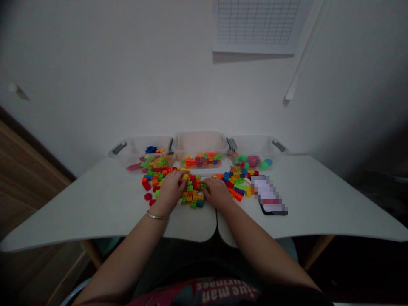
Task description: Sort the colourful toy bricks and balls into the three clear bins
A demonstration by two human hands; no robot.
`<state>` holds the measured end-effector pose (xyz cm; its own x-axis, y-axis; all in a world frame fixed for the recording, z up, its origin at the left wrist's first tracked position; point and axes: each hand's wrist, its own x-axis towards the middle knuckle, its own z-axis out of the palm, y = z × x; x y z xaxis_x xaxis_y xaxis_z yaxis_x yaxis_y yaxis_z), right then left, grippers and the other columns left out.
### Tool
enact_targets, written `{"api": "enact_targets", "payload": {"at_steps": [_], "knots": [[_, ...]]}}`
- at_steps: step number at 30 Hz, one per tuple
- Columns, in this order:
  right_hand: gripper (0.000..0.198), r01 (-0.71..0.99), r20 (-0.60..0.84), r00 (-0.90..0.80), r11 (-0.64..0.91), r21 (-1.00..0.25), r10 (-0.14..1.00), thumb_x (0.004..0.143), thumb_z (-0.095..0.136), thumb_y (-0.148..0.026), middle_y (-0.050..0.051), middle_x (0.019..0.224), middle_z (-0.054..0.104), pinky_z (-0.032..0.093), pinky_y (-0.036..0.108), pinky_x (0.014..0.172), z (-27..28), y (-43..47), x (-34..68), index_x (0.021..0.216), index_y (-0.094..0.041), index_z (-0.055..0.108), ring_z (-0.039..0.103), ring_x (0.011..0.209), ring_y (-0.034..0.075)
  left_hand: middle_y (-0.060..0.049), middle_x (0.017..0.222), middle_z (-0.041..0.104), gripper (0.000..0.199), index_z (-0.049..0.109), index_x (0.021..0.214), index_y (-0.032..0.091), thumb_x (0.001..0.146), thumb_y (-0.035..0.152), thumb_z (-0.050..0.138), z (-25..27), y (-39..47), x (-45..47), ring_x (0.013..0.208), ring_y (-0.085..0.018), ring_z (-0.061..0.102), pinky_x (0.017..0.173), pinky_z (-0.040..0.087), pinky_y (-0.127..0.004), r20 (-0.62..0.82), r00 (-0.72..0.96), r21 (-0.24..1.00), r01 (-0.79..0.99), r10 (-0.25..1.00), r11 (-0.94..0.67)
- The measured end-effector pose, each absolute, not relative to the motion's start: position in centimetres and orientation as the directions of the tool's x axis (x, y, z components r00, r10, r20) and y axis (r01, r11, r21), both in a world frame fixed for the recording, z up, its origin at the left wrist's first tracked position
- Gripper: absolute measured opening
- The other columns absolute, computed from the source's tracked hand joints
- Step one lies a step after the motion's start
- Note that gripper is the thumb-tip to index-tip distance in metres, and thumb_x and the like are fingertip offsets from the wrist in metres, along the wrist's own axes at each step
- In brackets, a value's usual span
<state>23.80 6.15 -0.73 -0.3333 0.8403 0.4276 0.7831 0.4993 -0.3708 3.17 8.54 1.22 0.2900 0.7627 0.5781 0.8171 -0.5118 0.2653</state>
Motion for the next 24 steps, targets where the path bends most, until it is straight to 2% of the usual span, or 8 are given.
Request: {"api": "enact_targets", "payload": {"at_steps": [5, 10, 12, 15, 18, 24], "knots": [[0.023, 0.778, 0.438, -0.330, 0.504, -0.375, 0.836, 0.092, 0.051, -0.024, 0.009, 0.109, 0.068, 0.044, 0.039, 0.095, -0.7, 6.1, 23.9, 0.110, -0.018, 0.064, 0.058, 0.105, 0.023, -0.007, 0.103, 0.060, 0.030, 0.061, 0.114, 0.021, 0.085, 0.018, 0.056, 1.3, 8.8, 3.1, 0.100, -0.020, 0.059, 0.093, 0.050, -0.037, 0.602, 0.211, 0.436, 0.721, 0.770, -0.539], [0.023, 0.777, 0.438, -0.327, 0.502, -0.380, 0.837, 0.091, 0.051, -0.024, 0.010, 0.109, 0.068, 0.044, 0.040, 0.094, -0.7, 6.2, 23.9, 0.108, -0.016, 0.064, 0.058, 0.105, 0.024, -0.007, 0.108, 0.054, 0.026, 0.063, 0.103, 0.020, 0.080, 0.029, 0.066, 1.1, 9.4, 2.9, 0.098, -0.019, 0.060, 0.090, 0.052, -0.037, 0.661, -0.080, 0.632, 0.595, 0.746, -0.496], [0.023, 0.777, 0.437, -0.328, 0.502, -0.379, 0.837, 0.091, 0.051, -0.024, 0.010, 0.109, 0.068, 0.044, 0.040, 0.094, -0.8, 6.2, 23.9, 0.108, -0.016, 0.064, 0.058, 0.104, 0.024, -0.007, 0.102, 0.057, 0.028, 0.061, 0.101, 0.019, 0.079, 0.034, 0.067, 0.8, 9.8, 3.0, 0.089, -0.018, 0.063, 0.078, 0.056, -0.034, 0.594, -0.163, 0.748, 0.473, 0.788, -0.466], [0.022, 0.770, 0.449, -0.329, 0.511, -0.383, 0.831, 0.091, 0.051, -0.024, 0.009, 0.109, 0.068, 0.044, 0.040, 0.094, -0.8, 6.3, 24.0, 0.108, -0.018, 0.064, 0.058, 0.104, 0.023, -0.002, 0.079, 0.062, 0.031, 0.057, 0.103, 0.018, 0.081, 0.041, 0.061, 0.8, 10.1, 3.2, 0.067, -0.016, 0.064, 0.058, 0.054, -0.029, 0.393, -0.126, 0.905, 0.229, 0.911, -0.359], [0.022, 0.761, 0.457, -0.326, 0.516, -0.393, 0.828, 0.091, 0.051, -0.024, 0.009, 0.108, 0.068, 0.045, 0.039, 0.094, -0.9, 6.3, 24.1, 0.107, -0.017, 0.064, 0.058, 0.104, 0.023, -0.001, 0.076, 0.063, 0.034, 0.058, 0.102, 0.018, 0.081, 0.044, 0.061, 1.7, 10.4, 3.3, 0.064, -0.015, 0.063, 0.057, 0.053, -0.027, 0.356, -0.091, 0.930, 0.134, 0.930, -0.343], [0.023, 0.771, 0.463, -0.337, 0.522, -0.364, 0.820, 0.089, 0.052, -0.021, 0.010, 0.109, 0.068, 0.044, 0.040, 0.096, -0.6, 6.1, 24.1, 0.108, -0.017, 0.064, 0.058, 0.105, 0.023, -0.006, 0.102, 0.064, 0.037, 0.057, 0.118, 0.022, 0.089, 0.044, 0.053, 5.0, 11.7, 3.0, 0.078, -0.014, 0.062, 0.069, 0.054, -0.027, 0.596, -0.196, 0.801, 0.215, 0.779, -0.559]]}}
